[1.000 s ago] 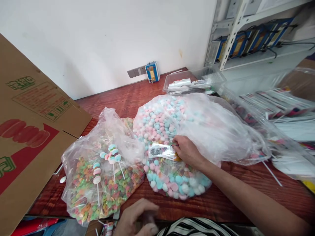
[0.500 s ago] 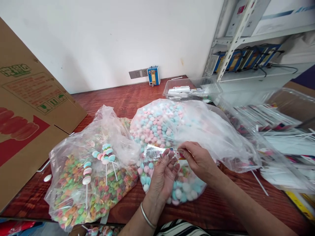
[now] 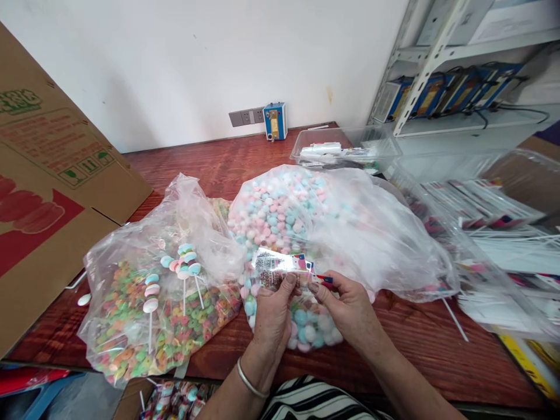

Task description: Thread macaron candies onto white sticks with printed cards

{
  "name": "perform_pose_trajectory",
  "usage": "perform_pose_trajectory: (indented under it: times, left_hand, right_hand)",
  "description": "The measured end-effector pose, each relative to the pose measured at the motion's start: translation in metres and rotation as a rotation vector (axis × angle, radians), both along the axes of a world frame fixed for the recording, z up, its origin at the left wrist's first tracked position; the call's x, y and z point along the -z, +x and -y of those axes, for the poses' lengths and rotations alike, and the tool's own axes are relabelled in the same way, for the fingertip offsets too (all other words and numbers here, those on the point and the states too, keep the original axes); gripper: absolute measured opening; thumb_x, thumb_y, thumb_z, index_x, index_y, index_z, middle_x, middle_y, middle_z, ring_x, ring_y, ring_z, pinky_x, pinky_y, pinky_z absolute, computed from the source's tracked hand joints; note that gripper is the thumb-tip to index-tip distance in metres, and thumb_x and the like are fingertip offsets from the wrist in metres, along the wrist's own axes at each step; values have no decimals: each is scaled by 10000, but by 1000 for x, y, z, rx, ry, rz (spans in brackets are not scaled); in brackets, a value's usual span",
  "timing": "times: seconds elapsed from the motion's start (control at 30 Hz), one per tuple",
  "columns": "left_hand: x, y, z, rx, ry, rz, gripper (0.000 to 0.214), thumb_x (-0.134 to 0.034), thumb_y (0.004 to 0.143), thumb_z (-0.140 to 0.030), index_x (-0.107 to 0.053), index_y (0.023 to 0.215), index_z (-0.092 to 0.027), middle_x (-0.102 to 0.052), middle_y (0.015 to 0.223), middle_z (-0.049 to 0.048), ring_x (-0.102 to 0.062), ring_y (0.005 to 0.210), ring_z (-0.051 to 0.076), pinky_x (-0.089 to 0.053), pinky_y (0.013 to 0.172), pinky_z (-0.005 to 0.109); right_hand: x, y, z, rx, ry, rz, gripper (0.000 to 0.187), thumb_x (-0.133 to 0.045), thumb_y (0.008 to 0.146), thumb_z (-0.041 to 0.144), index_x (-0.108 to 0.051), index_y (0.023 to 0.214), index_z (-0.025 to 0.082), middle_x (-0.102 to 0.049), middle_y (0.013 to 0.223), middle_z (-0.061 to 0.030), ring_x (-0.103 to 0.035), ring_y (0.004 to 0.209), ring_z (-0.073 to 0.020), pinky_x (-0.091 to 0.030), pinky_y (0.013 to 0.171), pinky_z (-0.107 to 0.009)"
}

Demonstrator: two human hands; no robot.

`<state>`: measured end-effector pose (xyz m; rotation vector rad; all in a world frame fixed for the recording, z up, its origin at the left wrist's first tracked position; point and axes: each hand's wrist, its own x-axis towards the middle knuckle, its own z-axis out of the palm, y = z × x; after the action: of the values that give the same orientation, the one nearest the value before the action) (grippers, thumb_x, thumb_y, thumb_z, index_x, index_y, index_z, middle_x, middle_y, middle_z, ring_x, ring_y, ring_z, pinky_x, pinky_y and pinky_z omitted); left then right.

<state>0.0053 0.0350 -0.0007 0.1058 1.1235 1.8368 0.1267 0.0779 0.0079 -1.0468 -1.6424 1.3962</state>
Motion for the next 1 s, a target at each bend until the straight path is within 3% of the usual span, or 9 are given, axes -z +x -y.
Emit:
perform_pose_trajectory:
  times: [0.1, 0.23, 0.37, 0.5, 0.6, 0.7, 0.83, 1.0]
  left_hand:
    - [1, -1, -1, -10, 4, -28, 319, -893, 536, -299, -702, 737, -142, -709, 741, 15, -639, 690, 124, -509, 687, 237]
    - [4, -2, 0, -18, -17, -71, 308, -862, 600, -354, -672, 737, -155, -643, 658, -31, -554, 580, 76, -443, 573, 193]
    - [7, -5, 1, 26, -1, -68, 322, -868, 596, -345, -641, 708, -144, -601, 624, -43, -525, 567, 66, -427, 553, 182]
    - [7, -9, -1, 41, 15, 165, 361, -899, 547, -275, -610, 718, -143, -553, 588, -64, -468, 497, 40, -397, 482, 156]
    - [10, -13, -2, 10, 50, 359, 350, -892, 572, -233, -587, 721, -147, -516, 565, -72, -450, 478, 31, -384, 450, 134]
    - [13, -14, -2, 10, 79, 411, 289, -855, 644, -209, -584, 726, -147, -520, 577, -64, -470, 493, 35, -412, 461, 133]
    - [13, -12, -1, 12, 84, 369, 317, -879, 605, -232, -595, 721, -148, -526, 562, -65, -478, 484, 39, -419, 455, 140]
    - [5, -6, 1, 37, 93, 230, 300, -884, 590, -254, -633, 710, -141, -602, 606, -43, -539, 524, 52, -465, 509, 152]
  right_hand:
    - [3, -1, 2, 21, -1, 30, 283, -613, 855, 399, -649, 706, 162, -563, 608, 17, -488, 583, -132, -398, 541, -226]
    - [7, -5, 4, 37, -41, 45, 450, -554, 878, 511, -537, 570, 182, -432, 502, 41, -409, 487, -112, -336, 459, -223]
    - [8, -5, 5, 19, -74, 67, 482, -528, 883, 557, -569, 594, 173, -504, 534, 16, -496, 529, -141, -386, 483, -234]
    - [-1, 1, 8, -12, 20, 81, 520, -450, 935, 540, -552, 573, 181, -507, 520, 14, -486, 506, -135, -380, 488, -240]
    - [-12, 7, 13, 62, 134, 57, 378, -445, 961, 480, -644, 849, 179, -595, 686, -4, -560, 612, -154, -441, 570, -248]
    - [-20, 12, 18, 147, 302, 21, 236, -510, 952, 373, -607, 1103, 220, -621, 927, -34, -607, 798, -177, -492, 739, -284]
    - [-24, 11, 20, 87, 496, 7, 201, -521, 945, 287, -623, 1111, 238, -583, 1129, -74, -572, 1069, -220, -459, 942, -346]
    - [-21, 1, 19, -41, 398, 14, 169, -529, 946, 227, -676, 1031, 222, -595, 1161, -82, -576, 1101, -205, -473, 939, -312]
